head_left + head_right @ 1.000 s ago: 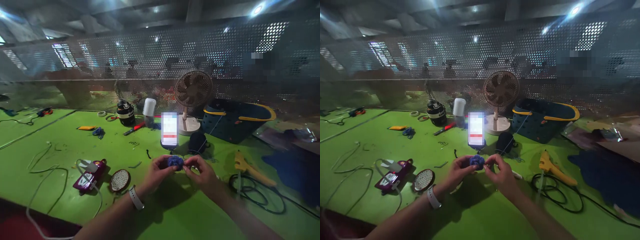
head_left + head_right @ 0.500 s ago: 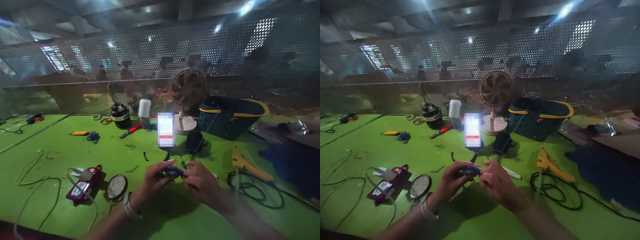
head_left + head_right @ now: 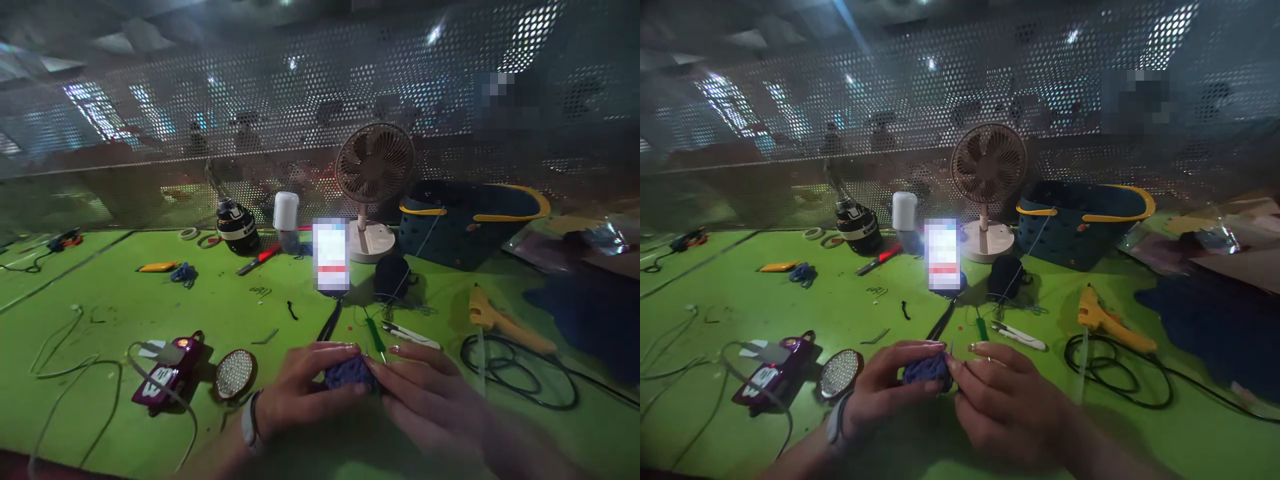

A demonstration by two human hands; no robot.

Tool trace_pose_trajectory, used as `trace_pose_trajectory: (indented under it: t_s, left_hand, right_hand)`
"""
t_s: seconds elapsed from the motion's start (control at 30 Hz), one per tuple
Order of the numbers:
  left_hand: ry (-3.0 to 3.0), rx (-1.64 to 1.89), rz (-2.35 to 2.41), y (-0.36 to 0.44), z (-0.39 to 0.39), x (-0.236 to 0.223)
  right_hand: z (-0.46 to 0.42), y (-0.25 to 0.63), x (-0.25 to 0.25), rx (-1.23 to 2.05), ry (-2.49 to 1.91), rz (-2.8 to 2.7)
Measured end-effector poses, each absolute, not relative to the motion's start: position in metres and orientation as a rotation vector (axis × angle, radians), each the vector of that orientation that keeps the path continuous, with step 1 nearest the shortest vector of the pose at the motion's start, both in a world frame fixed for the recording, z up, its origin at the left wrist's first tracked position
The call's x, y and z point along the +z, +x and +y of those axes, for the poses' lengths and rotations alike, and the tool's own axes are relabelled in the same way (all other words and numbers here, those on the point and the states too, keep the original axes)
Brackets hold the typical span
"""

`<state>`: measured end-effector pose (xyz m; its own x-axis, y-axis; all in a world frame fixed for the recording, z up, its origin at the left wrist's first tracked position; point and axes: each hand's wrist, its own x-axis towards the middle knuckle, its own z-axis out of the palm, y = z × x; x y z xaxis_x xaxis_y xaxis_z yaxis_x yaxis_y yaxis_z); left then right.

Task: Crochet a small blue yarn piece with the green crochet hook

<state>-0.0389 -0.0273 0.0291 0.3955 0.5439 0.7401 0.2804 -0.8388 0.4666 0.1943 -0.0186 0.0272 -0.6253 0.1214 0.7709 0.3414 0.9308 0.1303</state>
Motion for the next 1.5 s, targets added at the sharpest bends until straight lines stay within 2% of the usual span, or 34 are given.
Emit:
trace_pose_trajectory:
  t_s: [0.37,0.53,0.6,0.77,0.83,0.93,1.2,1.3,1.5]
  left_hand:
    - [2.693,1.240,0.890,-0.046,-0.023,0.023]
    - [2.277,1.406,0.789,-0.030,-0.012,0.011]
    - [2.019,1.442,0.799,-0.022,-0.008,0.010]
    - [1.139,1.116,0.987,-0.013,-0.002,0.014]
    - [0.950,1.021,0.982,-0.013,0.000,0.016]
    - [0.803,0.954,0.931,-0.013,0.003,0.016]
    - [0.661,0.904,0.831,-0.013,0.005,0.009]
    - [0.619,0.934,0.782,-0.013,0.006,0.001]
    - [0.603,0.885,0.740,-0.015,0.008,-0.009]
  right_hand:
    - [-0.009,0.196,0.015,-0.334,-0.393,-2.270]
    - [-0.001,0.184,0.008,-0.251,-0.469,-2.176]
    - [0.002,0.176,0.006,-0.076,-0.623,-2.049]
    - [0.006,0.166,0.011,0.615,-1.048,-1.868]
    - [0.010,0.167,0.011,0.851,-1.101,-1.808]
    - [0.016,0.170,0.008,1.011,-1.091,-1.744]
    - [0.021,0.175,0.010,1.171,-1.104,-1.559]
    - [0.022,0.178,0.008,1.211,-1.103,-1.647]
    - [0.017,0.177,0.000,0.874,-1.053,-1.945]
